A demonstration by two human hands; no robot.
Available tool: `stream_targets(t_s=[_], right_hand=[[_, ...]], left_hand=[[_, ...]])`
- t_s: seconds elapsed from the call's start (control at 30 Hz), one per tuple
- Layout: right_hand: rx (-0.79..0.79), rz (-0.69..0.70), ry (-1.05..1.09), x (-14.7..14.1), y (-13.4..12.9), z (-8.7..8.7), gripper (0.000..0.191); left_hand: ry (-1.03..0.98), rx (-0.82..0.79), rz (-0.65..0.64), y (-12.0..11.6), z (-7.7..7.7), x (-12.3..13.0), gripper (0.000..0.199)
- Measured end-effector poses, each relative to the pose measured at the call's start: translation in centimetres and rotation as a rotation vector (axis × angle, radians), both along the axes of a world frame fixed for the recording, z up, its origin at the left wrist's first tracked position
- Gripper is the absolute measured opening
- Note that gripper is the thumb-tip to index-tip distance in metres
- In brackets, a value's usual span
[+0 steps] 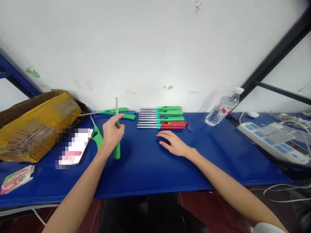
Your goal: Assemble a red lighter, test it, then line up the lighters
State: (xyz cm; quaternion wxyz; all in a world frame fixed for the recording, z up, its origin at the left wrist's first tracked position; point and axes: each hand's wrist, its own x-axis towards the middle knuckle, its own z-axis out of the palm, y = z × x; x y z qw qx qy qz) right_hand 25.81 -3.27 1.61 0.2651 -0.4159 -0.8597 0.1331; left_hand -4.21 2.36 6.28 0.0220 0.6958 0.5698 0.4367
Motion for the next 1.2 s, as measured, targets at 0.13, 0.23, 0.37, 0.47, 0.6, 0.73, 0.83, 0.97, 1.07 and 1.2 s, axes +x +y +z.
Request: stream_targets(t_s=[0.13, 0.23, 0.37, 0.47, 0.6, 0.73, 0.83, 0.97, 1.07, 1.2], right_hand=[[-0.063, 0.065, 0.259, -3.2, -0.8, 1.1, 0.046], [-0.151, 0.127, 0.370, -6.7, -1.0, 1.6, 0.066], [-0.298, 0.162, 0.449, -9.3, -0.8, 1.5, 0.063], [-0.329, 0.138, 0.477, -8.6, -0.3, 1.1, 0.054], [-0.114, -0.038, 0.425, -5.8, 0.9, 1.2, 0.052], [0.133, -0.150, 0.174, -3.3, 2.0, 1.8, 0.054], [0.234, -0.214, 0.009, -2.2, 2.5, 2.0, 0.053], [0.269, -0.190, -0.067, -1.3, 2.9, 2.0, 0.055], [0.284, -0.126, -0.094, -1.0, 3.1, 2.0, 0.053], [0.305, -0.067, -0.127, -1.0, 3.0, 2.0, 0.052]], left_hand=[[-0.225, 0.118, -0.198, -1.5, 0.6, 2.0, 0.032], [-0.351, 0.163, -0.280, -2.6, 0.6, 3.4, 0.024], [-0.490, 0.245, -0.327, -3.1, 0.2, 4.4, 0.020], [-0.402, 0.258, -0.341, -3.1, -0.2, 4.5, 0.020], [-0.024, 0.333, -0.226, -3.0, -0.8, 4.2, 0.023], [0.237, 0.293, -0.107, -3.1, -1.7, 4.3, 0.032], [0.311, 0.221, -0.001, -3.2, -1.9, 4.2, 0.038], [0.353, 0.230, 0.033, -2.7, -1.5, 3.5, 0.040], [0.469, 0.199, -0.097, -2.0, -1.4, 3.0, 0.044], [0.571, 0.103, -0.252, -0.9, -2.0, 2.4, 0.042]])
